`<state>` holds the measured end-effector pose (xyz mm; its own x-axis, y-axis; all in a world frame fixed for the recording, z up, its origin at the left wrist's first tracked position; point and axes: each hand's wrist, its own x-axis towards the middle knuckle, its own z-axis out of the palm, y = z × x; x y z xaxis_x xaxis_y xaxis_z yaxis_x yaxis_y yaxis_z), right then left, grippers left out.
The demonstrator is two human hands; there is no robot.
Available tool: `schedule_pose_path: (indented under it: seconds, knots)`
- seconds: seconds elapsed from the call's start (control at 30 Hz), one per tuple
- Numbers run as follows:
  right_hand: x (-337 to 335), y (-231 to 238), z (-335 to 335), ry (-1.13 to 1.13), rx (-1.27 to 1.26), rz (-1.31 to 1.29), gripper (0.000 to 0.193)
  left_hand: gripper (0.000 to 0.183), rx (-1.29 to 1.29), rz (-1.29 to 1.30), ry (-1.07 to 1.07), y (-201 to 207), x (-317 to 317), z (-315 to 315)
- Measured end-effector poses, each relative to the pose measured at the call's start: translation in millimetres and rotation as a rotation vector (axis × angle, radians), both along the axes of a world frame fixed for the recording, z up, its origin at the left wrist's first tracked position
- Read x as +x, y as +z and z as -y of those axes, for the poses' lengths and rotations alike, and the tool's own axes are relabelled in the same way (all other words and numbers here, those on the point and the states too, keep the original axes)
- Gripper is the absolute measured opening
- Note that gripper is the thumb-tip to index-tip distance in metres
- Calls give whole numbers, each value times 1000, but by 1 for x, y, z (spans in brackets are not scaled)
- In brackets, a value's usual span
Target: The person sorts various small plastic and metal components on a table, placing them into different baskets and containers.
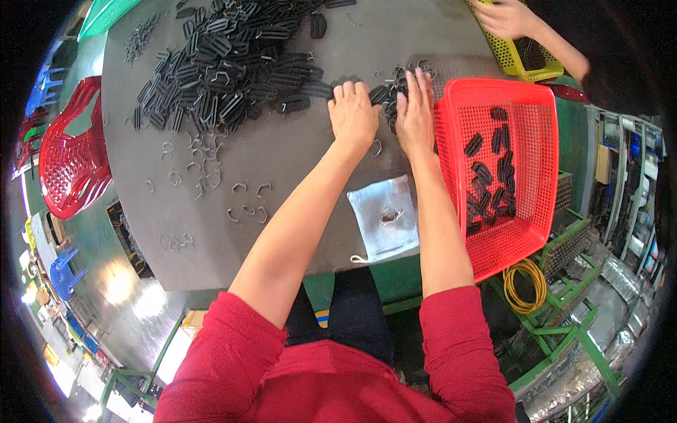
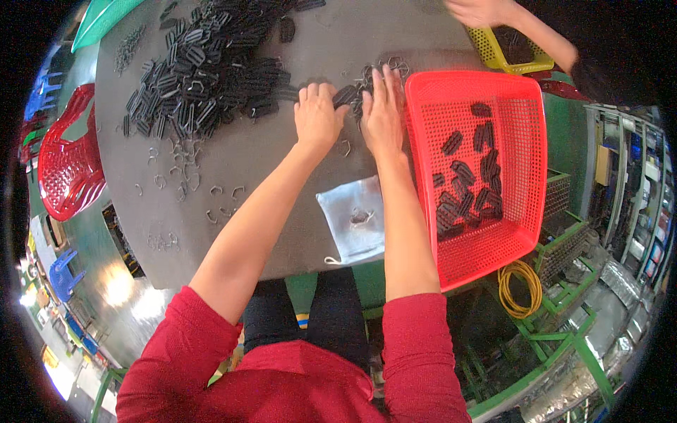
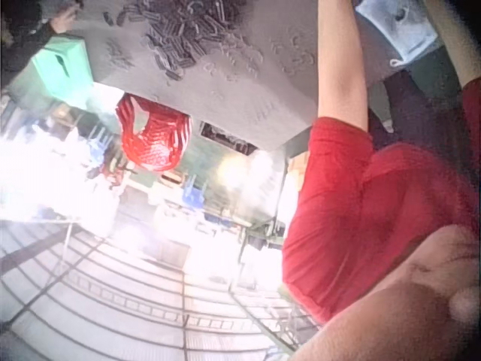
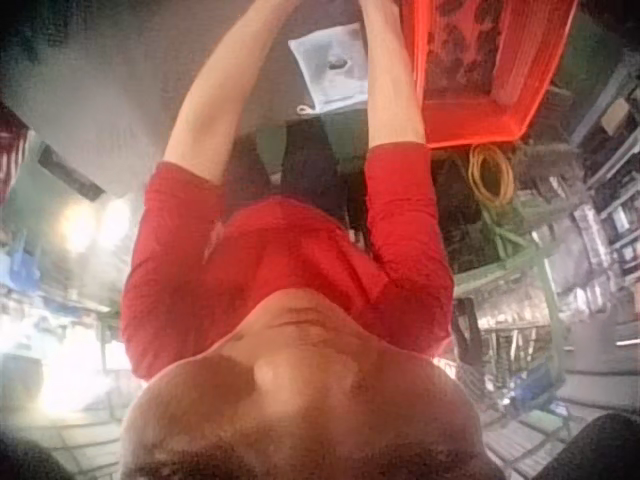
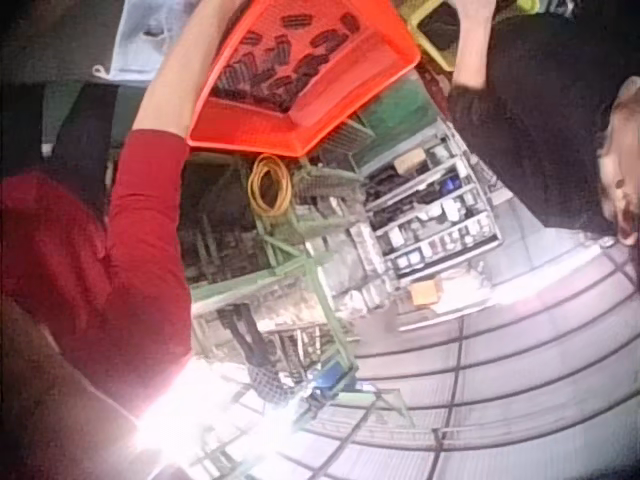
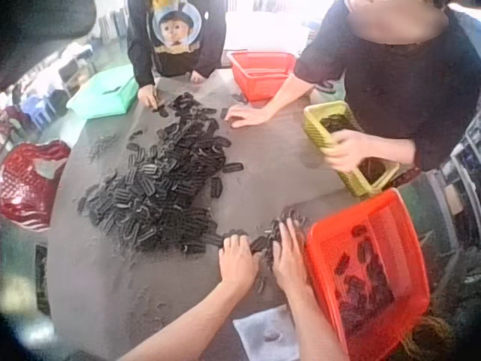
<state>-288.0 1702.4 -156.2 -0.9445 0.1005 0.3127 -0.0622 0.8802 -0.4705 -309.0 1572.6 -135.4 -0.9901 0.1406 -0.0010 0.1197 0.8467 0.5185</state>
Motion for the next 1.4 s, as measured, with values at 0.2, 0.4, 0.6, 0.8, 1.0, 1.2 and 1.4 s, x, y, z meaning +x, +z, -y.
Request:
schedule_pose_path:
  seconds: [0.2,0.4,0.6,0.8,1.0,1.2,1.4]
  knots:
    - [-45,-19,4,-256,109,30,53,25,282,103,109,-9,3,41]
    - [20,-3,70,19,16,158,48,19,607,246,368,42,24,91]
    - [43,16,38,-253,74,146,51,18,962,314,3,119,66,-17]
    - [20,-7,75,-479,54,338,54,23,854,179,-304,136,86,-80]
    - [26,-5,115,-252,262,183,44,28,694,-101,-209,97,74,18]
    - [85,10,202,-126,-20,172,44,23,291,-144,261,43,96,205]
    - [61,-3,160,-634,85,319,54,33,-110,-398,455,-16,51,363]
